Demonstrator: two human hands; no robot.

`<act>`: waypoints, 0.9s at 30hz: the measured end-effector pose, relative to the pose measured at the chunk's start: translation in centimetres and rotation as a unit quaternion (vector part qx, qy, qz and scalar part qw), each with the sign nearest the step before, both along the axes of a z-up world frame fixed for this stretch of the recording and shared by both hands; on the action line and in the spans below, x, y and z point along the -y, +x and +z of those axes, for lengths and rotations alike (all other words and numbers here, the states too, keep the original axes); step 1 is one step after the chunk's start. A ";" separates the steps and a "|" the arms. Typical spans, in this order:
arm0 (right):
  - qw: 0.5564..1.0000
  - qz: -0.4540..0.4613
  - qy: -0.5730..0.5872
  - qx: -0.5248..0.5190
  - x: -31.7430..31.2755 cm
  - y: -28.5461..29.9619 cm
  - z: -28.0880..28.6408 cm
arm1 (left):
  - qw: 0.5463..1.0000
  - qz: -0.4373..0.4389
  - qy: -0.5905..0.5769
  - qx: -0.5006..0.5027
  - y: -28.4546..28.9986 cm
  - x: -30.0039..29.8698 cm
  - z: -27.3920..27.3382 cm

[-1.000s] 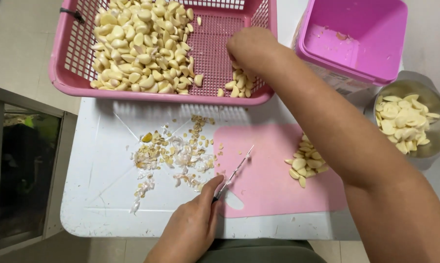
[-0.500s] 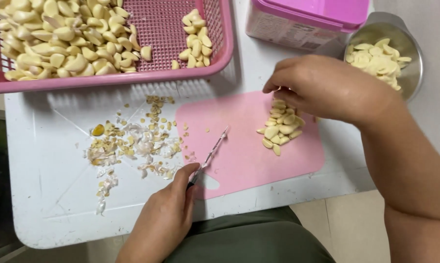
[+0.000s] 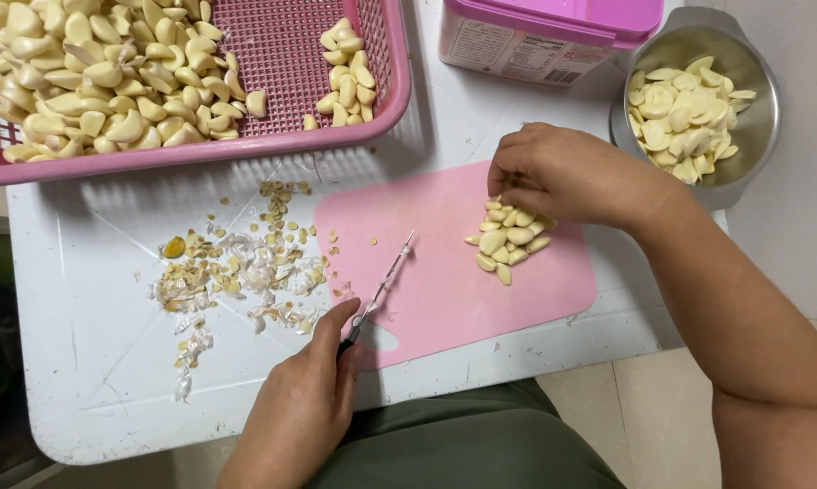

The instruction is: Trimming the root ends of peeled garlic cloves using a small knife on a cutting board.

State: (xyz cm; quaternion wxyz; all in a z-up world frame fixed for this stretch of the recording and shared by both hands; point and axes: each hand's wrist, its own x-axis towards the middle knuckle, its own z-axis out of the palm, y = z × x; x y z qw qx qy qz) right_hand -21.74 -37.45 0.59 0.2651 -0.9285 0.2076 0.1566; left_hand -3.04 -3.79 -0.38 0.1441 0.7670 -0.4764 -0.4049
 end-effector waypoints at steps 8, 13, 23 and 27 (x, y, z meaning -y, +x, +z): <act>0.953 -0.113 0.222 0.170 -0.6 0.2 -0.8 | 0.999 0.012 -0.032 -0.018 0.1 0.6 0.2; 0.898 -0.223 0.352 0.144 -3.2 1.8 -1.0 | 0.999 0.008 -0.043 -0.030 0.3 0.6 0.0; 0.908 -0.266 0.279 0.164 -8.4 3.7 -2.0 | 0.989 0.019 -0.121 -0.085 0.1 0.2 0.3; 0.950 -0.168 0.107 0.239 -9.4 3.6 -3.7 | 0.987 0.033 -0.132 -0.091 0.2 0.1 0.0</act>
